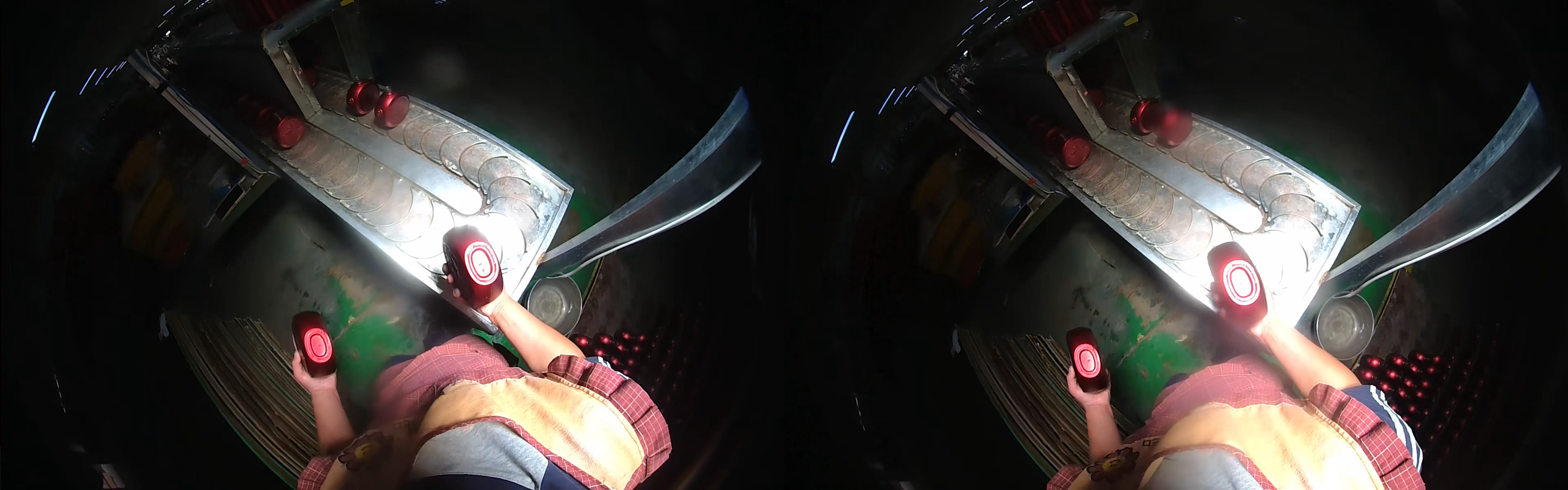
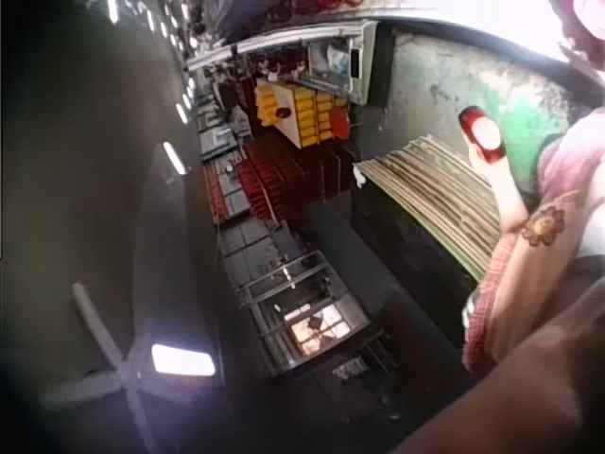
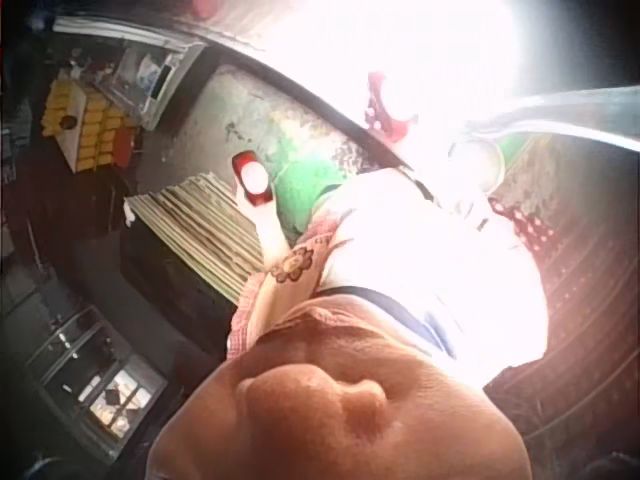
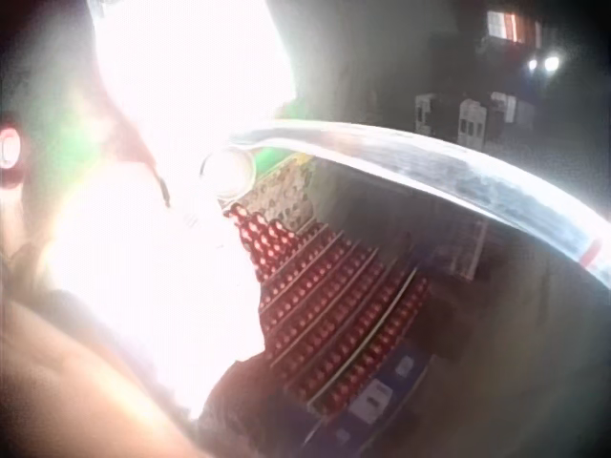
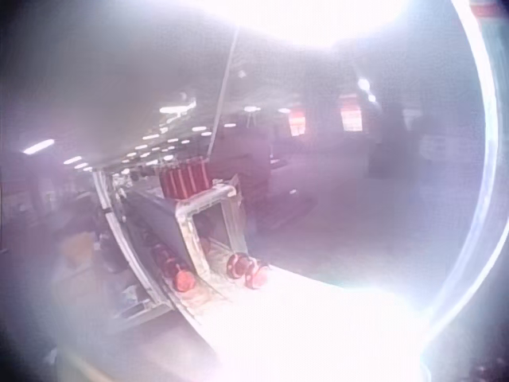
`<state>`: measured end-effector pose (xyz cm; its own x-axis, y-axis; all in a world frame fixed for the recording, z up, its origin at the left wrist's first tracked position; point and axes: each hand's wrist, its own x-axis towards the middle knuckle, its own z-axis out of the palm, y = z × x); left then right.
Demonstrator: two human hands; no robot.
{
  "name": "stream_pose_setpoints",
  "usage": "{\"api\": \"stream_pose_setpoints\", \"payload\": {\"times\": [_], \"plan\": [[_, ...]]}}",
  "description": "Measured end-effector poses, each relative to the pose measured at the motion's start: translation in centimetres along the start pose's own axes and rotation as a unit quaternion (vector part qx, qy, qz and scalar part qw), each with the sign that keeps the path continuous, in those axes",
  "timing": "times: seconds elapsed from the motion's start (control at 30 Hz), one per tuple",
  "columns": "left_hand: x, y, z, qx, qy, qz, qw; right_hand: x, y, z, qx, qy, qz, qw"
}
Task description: The person repeatedly picks up red decorative ornaments from a tiered rack and places them into a metal tray. The person handles the ornaments one at a time, transferring them from the rack to the tray in a repetitive cycle.
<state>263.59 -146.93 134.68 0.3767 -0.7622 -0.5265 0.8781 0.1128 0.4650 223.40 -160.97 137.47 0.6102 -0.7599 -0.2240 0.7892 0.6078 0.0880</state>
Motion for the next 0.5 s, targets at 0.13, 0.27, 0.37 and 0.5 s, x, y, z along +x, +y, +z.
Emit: {"api": "stream_pose_setpoints", "payload": {"times": [0.13, 0.27, 0.37, 0.5], "plan": [[13.2, -0.1, 16.7, 0.157, -0.282, 0.017, 0.946, -1.2, -0.6, 3.9, -0.150, 0.208, -0.276, 0.926], [23.2, -6.4, 33.6, 0.391, -0.403, 0.131, 0.817, -1.4, 0.8, 6.2, -0.186, 0.223, -0.439, 0.850], [26.5, -14.0, 42.9, 0.567, -0.442, 0.291, 0.631, -1.2, 1.3, 7.7, -0.286, 0.249, -0.528, 0.760], [30.6, -22.5, 48.9, 0.619, -0.489, 0.292, 0.540, 2.4, 0.9, 11.6, -0.383, 0.414, -0.588, 0.579]]}}
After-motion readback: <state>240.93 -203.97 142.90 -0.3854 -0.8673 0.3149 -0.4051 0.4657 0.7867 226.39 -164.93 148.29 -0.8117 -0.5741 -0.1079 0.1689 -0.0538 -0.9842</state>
